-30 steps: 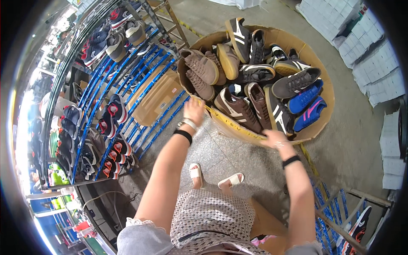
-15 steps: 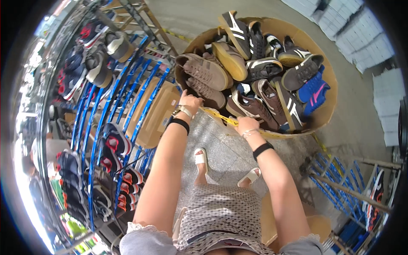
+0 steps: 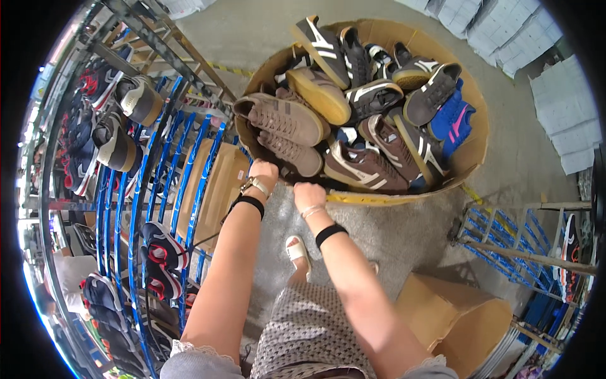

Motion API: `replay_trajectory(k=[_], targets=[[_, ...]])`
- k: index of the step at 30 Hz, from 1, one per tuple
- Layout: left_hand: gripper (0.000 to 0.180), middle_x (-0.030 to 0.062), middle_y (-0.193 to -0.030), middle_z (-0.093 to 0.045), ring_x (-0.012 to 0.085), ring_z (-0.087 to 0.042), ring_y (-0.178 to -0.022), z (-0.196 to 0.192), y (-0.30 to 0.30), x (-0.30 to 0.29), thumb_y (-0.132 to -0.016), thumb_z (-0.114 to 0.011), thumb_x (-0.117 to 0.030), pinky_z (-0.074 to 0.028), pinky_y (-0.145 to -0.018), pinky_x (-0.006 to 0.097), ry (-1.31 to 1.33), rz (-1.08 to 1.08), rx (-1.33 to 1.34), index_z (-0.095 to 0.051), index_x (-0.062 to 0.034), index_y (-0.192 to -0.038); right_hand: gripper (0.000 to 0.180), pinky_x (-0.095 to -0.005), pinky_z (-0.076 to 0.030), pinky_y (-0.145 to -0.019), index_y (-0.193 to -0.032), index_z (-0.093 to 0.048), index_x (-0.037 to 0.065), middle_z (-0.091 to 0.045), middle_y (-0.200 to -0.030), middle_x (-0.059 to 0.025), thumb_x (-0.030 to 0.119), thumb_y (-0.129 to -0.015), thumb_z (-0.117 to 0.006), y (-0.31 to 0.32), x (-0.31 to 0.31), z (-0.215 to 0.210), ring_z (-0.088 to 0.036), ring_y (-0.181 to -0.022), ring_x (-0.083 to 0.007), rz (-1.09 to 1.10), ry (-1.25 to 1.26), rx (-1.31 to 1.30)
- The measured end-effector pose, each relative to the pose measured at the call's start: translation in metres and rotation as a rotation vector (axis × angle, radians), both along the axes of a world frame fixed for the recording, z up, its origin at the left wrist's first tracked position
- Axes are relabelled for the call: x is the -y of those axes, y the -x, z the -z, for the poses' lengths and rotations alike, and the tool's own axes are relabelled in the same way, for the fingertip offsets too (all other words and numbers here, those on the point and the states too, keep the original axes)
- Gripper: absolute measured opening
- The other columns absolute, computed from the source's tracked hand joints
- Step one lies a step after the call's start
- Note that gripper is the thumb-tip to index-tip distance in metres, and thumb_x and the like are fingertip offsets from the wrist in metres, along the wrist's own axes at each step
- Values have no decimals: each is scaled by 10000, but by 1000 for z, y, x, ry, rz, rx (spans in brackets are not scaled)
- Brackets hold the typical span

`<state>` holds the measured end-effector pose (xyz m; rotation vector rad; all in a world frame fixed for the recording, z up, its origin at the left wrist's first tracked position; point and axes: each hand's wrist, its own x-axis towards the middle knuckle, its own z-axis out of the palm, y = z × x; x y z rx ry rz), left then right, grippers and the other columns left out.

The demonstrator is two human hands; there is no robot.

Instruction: Inspecting and organizing manufactured shoes in a factory setting.

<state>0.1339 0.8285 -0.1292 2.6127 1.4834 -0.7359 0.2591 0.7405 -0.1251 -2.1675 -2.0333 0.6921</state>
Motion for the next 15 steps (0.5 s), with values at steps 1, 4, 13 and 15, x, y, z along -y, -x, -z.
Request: replay_trajectory(k=[1,4,13,15], targets=[[145,93,-838,-669,218,-626,-871,-3,-2,3,-744,-553,-158,-409,-868,315,42,-20,-43,-694,-131,-768,197,-398,-523,-611,-728,-649,83,-648,-728,-142,160,-785,-477,1,6,0,-651,-698,-302,20,-32,-12],[153,106,-816,-667,242,-635,-830,-5,-13,22,-742,-542,-132,-461,-789,335,-10,-19,-23,-694,-116,-752,196,-399,-523,-612,-728,-649,77,-648,-736,-148,160,-783,-480,-10,23,6,-651,-702,-303,-35,-67,-22],[181,67,-699,-661,206,-646,-696,8,-101,219,-753,-516,-174,-439,-679,364,-52,-157,126,-688,-130,-716,136,-432,-481,-585,-692,-610,99,-628,-686,-132,206,-759,-560,-126,179,10,-626,-675,-310,-150,-56,5],[187,64,-700,-662,213,-647,-700,8,-133,268,-763,-508,-165,-437,-684,376,13,-160,174,-687,-134,-717,157,-432,-474,-593,-676,-602,101,-622,-672,-120,247,-734,-595,-163,218,11,-618,-675,-308,-146,-35,51]])
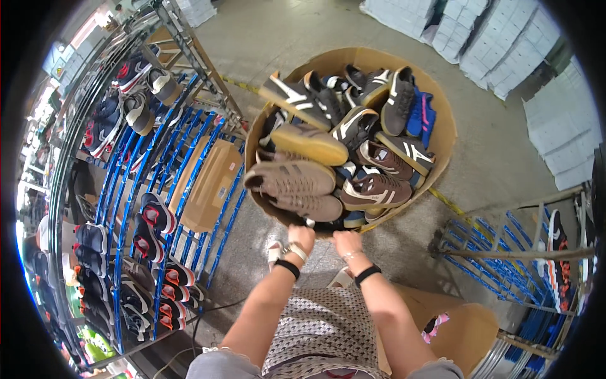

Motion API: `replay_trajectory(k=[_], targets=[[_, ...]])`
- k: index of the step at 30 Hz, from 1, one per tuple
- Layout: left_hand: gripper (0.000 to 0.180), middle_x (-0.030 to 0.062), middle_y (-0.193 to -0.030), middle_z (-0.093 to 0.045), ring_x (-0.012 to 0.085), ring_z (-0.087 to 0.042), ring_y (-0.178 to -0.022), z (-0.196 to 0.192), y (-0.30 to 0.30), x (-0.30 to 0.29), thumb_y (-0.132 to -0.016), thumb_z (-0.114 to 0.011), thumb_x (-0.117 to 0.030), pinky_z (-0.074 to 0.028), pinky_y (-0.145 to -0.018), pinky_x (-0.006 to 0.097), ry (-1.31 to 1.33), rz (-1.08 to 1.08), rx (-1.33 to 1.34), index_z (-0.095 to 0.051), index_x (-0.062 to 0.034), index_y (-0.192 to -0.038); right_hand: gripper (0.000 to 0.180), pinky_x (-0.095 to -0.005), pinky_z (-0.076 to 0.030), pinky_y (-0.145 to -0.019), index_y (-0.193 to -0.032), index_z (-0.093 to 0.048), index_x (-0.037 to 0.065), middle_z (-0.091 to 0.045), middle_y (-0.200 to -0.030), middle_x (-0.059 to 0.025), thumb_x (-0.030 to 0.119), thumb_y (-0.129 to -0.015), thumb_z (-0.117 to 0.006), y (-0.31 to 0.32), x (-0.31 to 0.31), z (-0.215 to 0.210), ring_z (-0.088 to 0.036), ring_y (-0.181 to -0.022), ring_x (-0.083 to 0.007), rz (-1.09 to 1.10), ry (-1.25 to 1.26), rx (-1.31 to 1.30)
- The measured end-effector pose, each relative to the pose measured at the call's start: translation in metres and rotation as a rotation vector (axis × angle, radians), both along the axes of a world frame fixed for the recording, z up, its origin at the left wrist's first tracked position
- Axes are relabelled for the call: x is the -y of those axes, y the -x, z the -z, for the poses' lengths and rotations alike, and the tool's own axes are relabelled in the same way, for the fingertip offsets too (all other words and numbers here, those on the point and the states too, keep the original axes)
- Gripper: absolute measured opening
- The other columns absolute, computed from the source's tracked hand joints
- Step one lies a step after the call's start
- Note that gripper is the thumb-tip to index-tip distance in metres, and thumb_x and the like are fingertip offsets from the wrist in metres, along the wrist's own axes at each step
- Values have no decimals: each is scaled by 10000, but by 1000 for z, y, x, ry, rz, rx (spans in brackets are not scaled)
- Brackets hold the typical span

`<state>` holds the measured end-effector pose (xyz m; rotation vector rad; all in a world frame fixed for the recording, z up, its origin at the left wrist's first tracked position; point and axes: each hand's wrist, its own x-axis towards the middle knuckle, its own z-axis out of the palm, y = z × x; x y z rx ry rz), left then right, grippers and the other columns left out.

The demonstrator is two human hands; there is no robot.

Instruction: Inspecting and organizing manufactured shoes in a factory setting.

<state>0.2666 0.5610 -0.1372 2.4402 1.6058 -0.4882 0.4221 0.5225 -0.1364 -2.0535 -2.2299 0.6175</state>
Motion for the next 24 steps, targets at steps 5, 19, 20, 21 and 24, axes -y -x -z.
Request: replay_trajectory(k=[5,19,20,21,24], targets=[[175,44,-732,-669,220,-650,-719,-4,-40,77,-769,-522,-185,-437,-687,391,160,123,134,-692,-150,-754,168,-416,-482,-640,-688,-617,111,-626,-679,-117,278,-707,-615,-57,64,13,-616,-675,-302,-49,85,115],[171,120,-834,-666,271,-650,-799,-27,73,87,-769,-532,-169,-517,-674,364,255,464,26,-685,-101,-805,129,-399,-519,-625,-697,-666,97,-648,-706,-113,160,-704,-554,70,116,-27,-650,-716,-267,304,96,115],[170,132,-853,-661,285,-644,-815,-33,78,84,-765,-532,-171,-516,-692,370,212,474,39,-678,-96,-807,135,-392,-514,-630,-680,-673,94,-648,-684,-100,167,-694,-560,82,120,-36,-648,-680,-252,319,-28,123],[164,133,-865,-659,284,-641,-827,-36,83,82,-766,-533,-175,-515,-700,370,207,488,-22,-672,-95,-805,145,-377,-504,-627,-659,-674,92,-645,-670,-98,168,-695,-555,92,124,-44,-639,-664,-238,362,-76,97],[154,130,-869,-656,280,-639,-830,-48,93,81,-768,-544,-190,-513,-717,367,201,498,-249,-653,-87,-798,189,-364,-464,-698,-783,-702,126,-668,-764,-59,193,-750,-528,113,129,-71,-634,-752,-229,478,131,-51]])
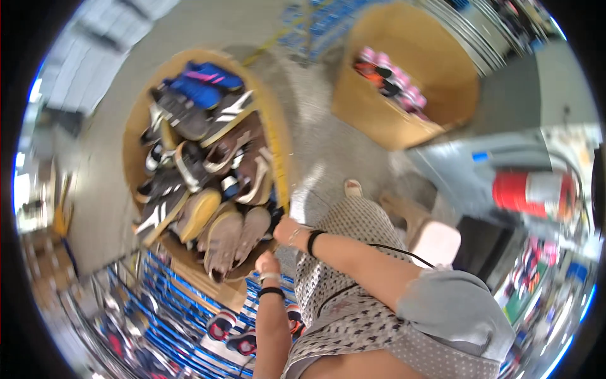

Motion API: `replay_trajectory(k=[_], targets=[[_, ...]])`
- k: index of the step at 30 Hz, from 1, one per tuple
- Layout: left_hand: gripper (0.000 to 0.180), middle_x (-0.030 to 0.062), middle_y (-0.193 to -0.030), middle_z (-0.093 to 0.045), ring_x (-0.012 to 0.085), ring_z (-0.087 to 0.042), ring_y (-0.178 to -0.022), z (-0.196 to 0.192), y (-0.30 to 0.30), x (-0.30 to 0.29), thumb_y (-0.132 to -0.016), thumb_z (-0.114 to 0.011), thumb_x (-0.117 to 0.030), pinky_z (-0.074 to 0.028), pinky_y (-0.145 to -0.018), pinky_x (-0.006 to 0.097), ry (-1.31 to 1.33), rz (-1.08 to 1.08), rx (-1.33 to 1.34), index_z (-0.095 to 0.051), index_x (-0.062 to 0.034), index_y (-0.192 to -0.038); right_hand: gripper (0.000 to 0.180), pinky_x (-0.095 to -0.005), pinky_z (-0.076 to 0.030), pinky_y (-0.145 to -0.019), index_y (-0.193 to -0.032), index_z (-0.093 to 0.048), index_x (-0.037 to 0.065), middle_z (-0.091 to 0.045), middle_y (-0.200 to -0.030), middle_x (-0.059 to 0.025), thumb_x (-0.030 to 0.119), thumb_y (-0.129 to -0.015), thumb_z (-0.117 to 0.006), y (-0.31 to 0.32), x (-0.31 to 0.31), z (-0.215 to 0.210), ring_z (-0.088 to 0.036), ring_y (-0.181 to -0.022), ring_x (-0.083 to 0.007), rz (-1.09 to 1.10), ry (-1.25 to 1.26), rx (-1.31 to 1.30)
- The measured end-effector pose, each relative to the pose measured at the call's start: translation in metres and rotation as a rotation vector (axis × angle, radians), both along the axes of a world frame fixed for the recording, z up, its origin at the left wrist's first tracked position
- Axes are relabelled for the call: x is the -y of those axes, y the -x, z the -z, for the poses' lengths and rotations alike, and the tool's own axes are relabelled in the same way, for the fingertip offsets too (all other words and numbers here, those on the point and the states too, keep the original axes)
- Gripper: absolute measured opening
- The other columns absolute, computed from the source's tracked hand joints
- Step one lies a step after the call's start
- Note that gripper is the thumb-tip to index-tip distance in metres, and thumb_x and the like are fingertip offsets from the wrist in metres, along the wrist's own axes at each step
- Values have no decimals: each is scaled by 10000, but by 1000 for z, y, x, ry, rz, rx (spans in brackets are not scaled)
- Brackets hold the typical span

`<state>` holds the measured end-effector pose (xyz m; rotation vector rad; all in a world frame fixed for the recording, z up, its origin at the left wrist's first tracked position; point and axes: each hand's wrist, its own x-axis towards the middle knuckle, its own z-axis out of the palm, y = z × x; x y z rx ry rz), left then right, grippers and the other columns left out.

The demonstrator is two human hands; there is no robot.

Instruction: Inspecting and organizing manufactured shoes in a factory setting.

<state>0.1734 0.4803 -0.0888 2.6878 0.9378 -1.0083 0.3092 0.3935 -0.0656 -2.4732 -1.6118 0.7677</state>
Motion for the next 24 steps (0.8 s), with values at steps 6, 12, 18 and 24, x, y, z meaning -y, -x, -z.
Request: replay_trajectory(k=[6,12,18,24], targets=[[199,172,-820,-649,304,-638,-788,-13,-30,18,-785,-567,-239,-509,-712,377,-140,-117,8,-669,-67,-777,99,-340,-444,-646,-654,-691,168,-654,-663,-1,182,-664,-594,-25,17,-18,-629,-689,-184,-74,-139,-23],[156,123,-878,-664,260,-645,-839,-32,-102,73,-766,-597,-227,-511,-741,343,-90,-179,-58,-680,-103,-812,148,-398,-494,-655,-713,-696,122,-659,-737,-80,202,-705,-571,-97,47,-11,-640,-727,-265,-116,-108,-109],[157,73,-825,-675,230,-661,-780,-62,-169,114,-779,-551,-216,-520,-631,339,135,-101,-16,-698,-160,-779,142,-384,-508,-654,-685,-683,94,-655,-699,-97,174,-681,-566,-187,64,-35,-651,-696,-244,-372,61,95],[160,81,-744,-662,236,-652,-702,-80,-136,118,-773,-537,-162,-495,-595,362,279,-18,343,-674,-135,-696,79,-367,-488,-685,-668,-626,104,-622,-698,-110,153,-667,-565,-175,75,-53,-614,-738,-268,-356,142,205]])
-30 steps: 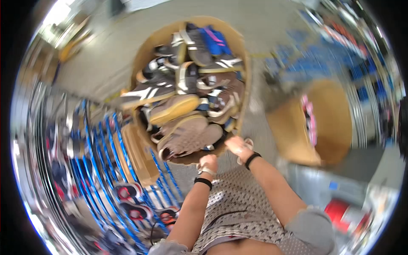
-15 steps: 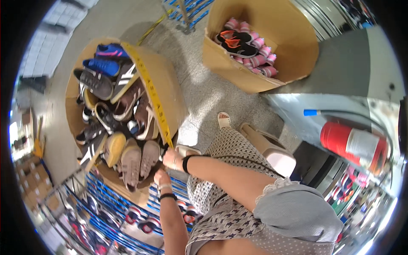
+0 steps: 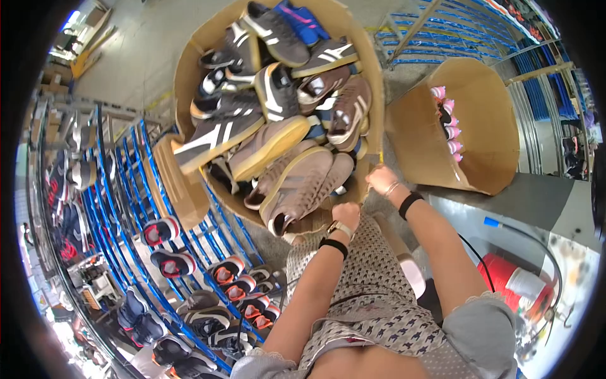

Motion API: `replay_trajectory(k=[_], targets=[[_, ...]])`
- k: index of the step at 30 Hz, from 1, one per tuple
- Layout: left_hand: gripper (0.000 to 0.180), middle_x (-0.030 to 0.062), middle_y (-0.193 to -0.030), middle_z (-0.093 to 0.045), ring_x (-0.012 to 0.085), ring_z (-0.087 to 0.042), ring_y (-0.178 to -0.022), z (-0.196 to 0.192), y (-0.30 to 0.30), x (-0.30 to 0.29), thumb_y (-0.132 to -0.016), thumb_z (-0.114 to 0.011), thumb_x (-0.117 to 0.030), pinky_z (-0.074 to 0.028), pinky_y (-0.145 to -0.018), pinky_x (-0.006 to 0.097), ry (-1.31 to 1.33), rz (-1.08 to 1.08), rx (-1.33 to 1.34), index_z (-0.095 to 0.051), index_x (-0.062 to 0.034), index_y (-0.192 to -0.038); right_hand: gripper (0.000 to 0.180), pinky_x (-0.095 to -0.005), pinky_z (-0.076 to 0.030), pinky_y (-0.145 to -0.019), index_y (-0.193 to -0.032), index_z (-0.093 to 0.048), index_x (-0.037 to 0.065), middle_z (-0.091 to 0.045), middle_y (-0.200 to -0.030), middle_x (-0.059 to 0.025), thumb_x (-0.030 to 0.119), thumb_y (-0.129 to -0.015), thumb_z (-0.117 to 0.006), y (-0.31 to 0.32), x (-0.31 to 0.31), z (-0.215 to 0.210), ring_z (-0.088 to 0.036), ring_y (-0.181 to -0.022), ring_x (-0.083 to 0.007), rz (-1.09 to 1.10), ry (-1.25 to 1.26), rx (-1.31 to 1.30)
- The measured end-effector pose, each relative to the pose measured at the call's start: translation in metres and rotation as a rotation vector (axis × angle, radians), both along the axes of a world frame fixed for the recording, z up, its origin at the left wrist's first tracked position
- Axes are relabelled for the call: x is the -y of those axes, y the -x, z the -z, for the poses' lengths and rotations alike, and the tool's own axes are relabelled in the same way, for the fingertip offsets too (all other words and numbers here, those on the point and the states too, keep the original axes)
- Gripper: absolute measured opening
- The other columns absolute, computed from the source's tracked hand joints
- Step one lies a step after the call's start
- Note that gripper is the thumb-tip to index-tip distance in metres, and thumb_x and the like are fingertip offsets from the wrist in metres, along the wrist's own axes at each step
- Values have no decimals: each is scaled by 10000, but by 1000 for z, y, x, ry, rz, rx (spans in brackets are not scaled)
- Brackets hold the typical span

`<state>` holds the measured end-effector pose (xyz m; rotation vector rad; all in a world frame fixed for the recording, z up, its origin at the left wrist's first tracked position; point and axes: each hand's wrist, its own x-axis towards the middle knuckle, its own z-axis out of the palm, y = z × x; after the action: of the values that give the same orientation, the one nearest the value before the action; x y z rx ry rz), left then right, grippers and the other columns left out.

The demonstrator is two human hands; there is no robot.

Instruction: Inspecting and organizing manufactured shoes in a factory setting.

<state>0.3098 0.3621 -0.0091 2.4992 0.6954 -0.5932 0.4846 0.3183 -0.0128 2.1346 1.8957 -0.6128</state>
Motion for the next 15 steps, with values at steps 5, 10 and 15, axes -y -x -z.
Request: replay_trajectory(k=[5,10,15], targets=[[172,89,-710,-650,244,-632,-689,-19,75,-4,-789,-516,-136,-455,-662,384,87,139,17,-651,-99,-689,75,-372,-479,-681,-693,-611,103,-609,-676,-107,125,-705,-541,86,30,-20,-605,-724,-272,26,-14,101],[152,97,-717,-646,256,-623,-705,-20,163,-29,-792,-512,-146,-440,-718,403,98,209,-121,-648,-108,-738,114,-352,-453,-705,-710,-606,84,-618,-678,-110,146,-736,-514,181,13,-24,-608,-731,-251,97,10,-36],[131,77,-753,-644,242,-613,-774,10,229,-47,-776,-520,-196,-434,-734,415,-40,135,-21,-631,-128,-791,196,-462,-388,-752,-790,-635,91,-645,-767,-88,160,-797,-452,230,-9,-20,-612,-753,-212,49,76,87]])
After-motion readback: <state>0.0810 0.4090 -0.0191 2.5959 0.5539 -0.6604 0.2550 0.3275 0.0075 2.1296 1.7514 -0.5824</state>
